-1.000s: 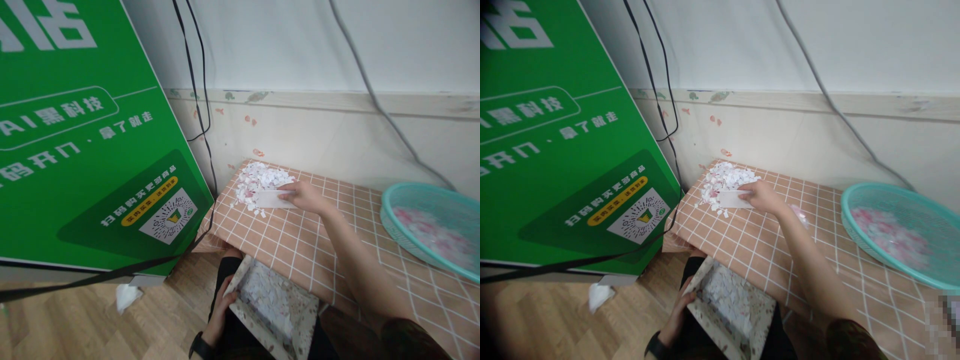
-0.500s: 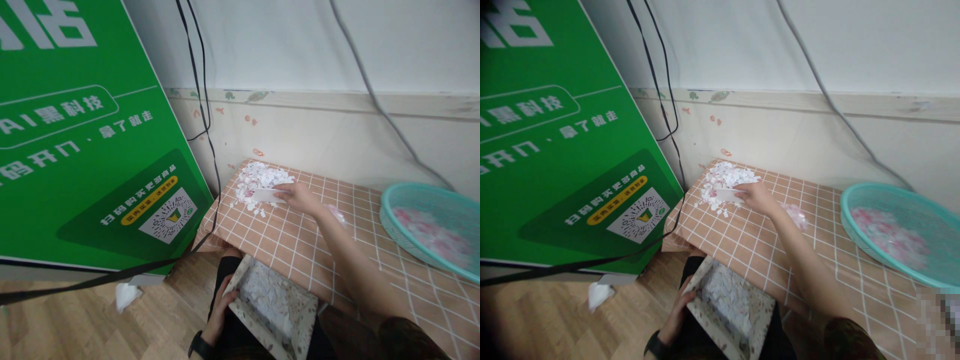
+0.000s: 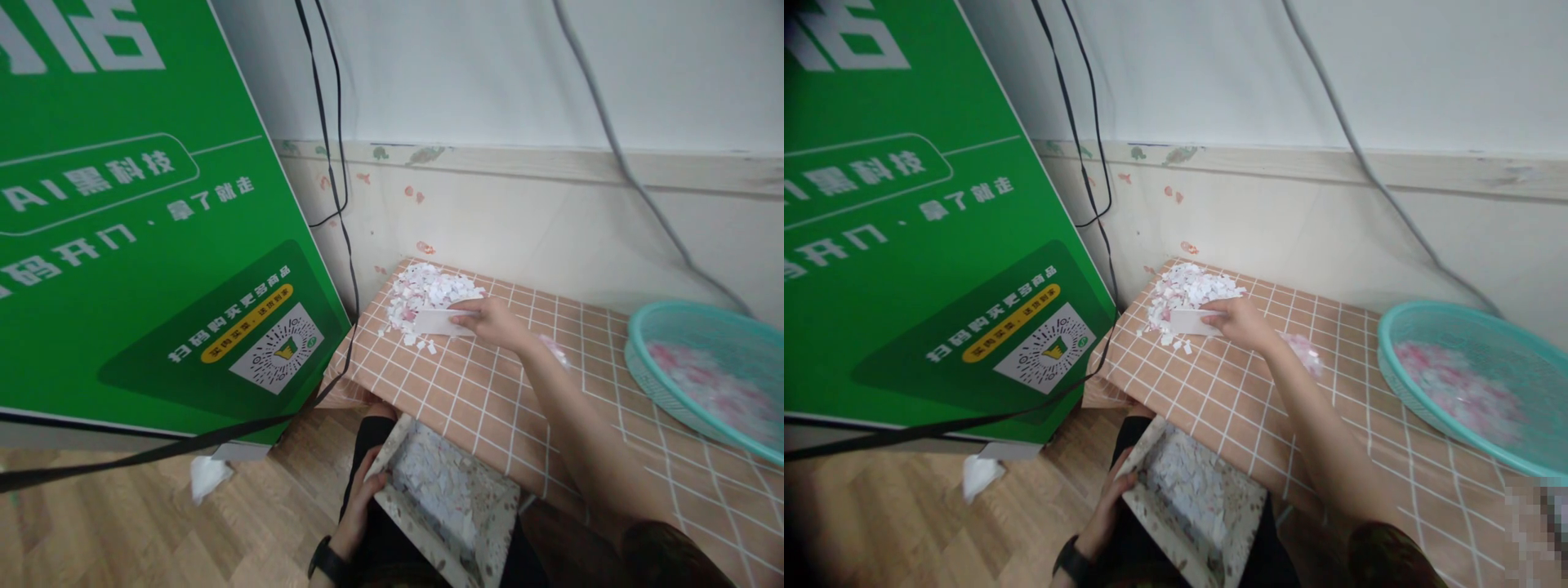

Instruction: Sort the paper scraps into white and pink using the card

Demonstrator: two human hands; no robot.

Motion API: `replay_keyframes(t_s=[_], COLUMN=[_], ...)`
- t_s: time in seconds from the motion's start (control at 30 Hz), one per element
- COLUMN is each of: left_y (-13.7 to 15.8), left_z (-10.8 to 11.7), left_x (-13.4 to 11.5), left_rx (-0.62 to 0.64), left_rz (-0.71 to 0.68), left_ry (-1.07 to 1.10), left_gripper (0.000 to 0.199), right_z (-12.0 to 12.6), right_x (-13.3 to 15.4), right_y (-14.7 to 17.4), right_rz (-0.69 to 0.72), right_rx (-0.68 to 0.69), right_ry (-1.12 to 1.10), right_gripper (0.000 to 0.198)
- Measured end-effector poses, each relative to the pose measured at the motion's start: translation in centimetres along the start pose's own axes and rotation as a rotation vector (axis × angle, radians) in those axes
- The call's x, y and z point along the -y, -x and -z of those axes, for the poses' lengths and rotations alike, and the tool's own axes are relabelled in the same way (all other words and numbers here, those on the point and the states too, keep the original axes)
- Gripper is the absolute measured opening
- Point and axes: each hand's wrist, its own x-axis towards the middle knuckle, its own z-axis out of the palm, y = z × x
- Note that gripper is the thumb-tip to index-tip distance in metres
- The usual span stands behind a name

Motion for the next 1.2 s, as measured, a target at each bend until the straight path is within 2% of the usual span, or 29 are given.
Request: replay_keyframes(t_s=[0.17, 0.33, 0.47, 0.57, 0.7, 1.0, 1.2], left_y=[0.2, 0.0, 0.1, 0.2, 0.2, 0.2, 0.2], left_z=[-0.6, -0.3, -0.4, -0.7, -0.7, 0.0, -0.1], left_x=[-0.9, -0.5, -0.6, -1.0, -1.0, -0.6, -0.6], left_rx=[-0.048, 0.009, 0.009, -0.023, 0.000, 0.043, 0.051], left_rz=[-0.009, -0.019, -0.017, -0.012, -0.031, -0.043, -0.029], left_ry=[-0.006, 0.003, 0.000, 0.003, -0.006, -0.037, -0.019], left_gripper=[0.049, 0.049, 0.049, 0.050, 0.048, 0.044, 0.045], right_z=[-0.5, -1.0, -1.0, -1.1, -0.7, 0.3, 0.1], right_x=[0.3, 0.8, 0.9, 0.9, 1.1, 1.8, 2.2], right_y=[0.0, -0.1, 0.0, 0.0, 0.1, 0.3, 0.4], right_rz=[0.014, 0.014, 0.017, 0.041, 0.013, -0.012, -0.019], right_rx=[0.005, 0.065, 0.044, 0.105, 0.173, 0.193, 0.182], right_ry=[-0.018, -0.094, -0.113, -0.145, -0.161, -0.136, -0.119], right_gripper=[0.024, 0.023, 0.024, 0.025, 0.022, 0.021, 0.022])
